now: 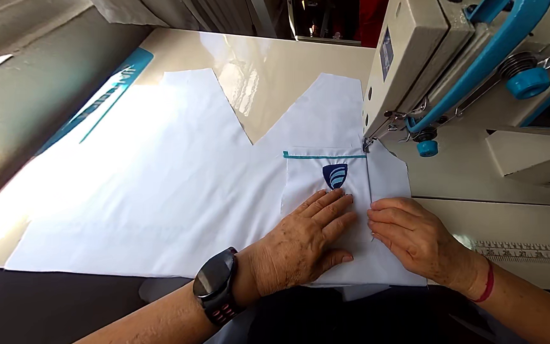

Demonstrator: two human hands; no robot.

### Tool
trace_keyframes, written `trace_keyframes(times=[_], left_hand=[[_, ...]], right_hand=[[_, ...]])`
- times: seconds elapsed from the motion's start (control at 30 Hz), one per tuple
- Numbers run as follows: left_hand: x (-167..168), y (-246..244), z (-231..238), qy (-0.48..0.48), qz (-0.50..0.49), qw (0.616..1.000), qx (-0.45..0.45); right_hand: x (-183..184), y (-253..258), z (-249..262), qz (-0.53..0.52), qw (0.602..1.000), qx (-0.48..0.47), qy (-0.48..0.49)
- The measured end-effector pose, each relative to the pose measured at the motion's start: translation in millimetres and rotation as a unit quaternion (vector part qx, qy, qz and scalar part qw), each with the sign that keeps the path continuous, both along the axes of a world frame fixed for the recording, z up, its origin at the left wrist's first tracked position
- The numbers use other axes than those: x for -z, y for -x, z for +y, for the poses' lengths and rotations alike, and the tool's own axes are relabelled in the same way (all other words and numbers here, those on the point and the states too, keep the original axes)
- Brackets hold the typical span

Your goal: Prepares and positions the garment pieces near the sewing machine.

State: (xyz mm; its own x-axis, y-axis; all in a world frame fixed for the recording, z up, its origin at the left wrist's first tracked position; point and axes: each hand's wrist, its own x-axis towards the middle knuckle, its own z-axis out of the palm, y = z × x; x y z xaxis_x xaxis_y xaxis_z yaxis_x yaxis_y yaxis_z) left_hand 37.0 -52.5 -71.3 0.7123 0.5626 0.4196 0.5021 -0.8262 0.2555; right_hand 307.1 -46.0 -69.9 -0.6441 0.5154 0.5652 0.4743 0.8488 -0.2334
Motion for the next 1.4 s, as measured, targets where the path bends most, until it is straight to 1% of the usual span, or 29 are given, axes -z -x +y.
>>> trace_keyframes(times=[0.07, 0.1, 0.2, 0.37, 0.5, 0.67, 0.77, 0.97, 1.2, 1.4], left_hand=[[1, -2, 0, -0.014, -0.042, 0.999, -0.028], [0, -2, -1, -0.021, -0.046, 0.998, -0.034], [-5, -1, -3, -0.025, -0.043, 0.998, -0.043], [-8, 3, -2, -0.020, -0.038, 0.998, -0.038], [-9, 7, -3, -0.026, -0.035, 0.996, -0.078], [-13, 32, -2, 0.022, -0.054, 0.994, -0.089], [-15, 42, 0, 0.033, -0.065, 0.994, -0.083], [-16, 44, 1, 0.027, -0.067, 0.995, -0.072], [-16, 37, -3, -0.009, -0.067, 0.995, -0.074], [-19, 36, -2, -0.015, -0.063, 0.995, -0.081]], right_hand=[[-2, 1, 3, 0.021, 0.999, -0.010, 0.023], [-3, 2, 6, 0.031, 0.999, -0.010, 0.034], [-7, 7, 12, 0.036, 0.998, -0.007, 0.051], [-13, 8, 13, 0.014, 0.997, -0.010, 0.070], [-13, 8, 10, 0.033, 0.995, -0.003, 0.097], [-14, 9, 8, 0.036, 0.992, 0.020, 0.120], [-15, 10, 8, 0.037, 0.992, 0.025, 0.122], [-17, 12, 7, 0.041, 0.992, 0.033, 0.119], [-16, 16, 6, 0.063, 0.990, 0.057, 0.112], [-18, 18, 4, 0.041, 0.991, 0.070, 0.107]])
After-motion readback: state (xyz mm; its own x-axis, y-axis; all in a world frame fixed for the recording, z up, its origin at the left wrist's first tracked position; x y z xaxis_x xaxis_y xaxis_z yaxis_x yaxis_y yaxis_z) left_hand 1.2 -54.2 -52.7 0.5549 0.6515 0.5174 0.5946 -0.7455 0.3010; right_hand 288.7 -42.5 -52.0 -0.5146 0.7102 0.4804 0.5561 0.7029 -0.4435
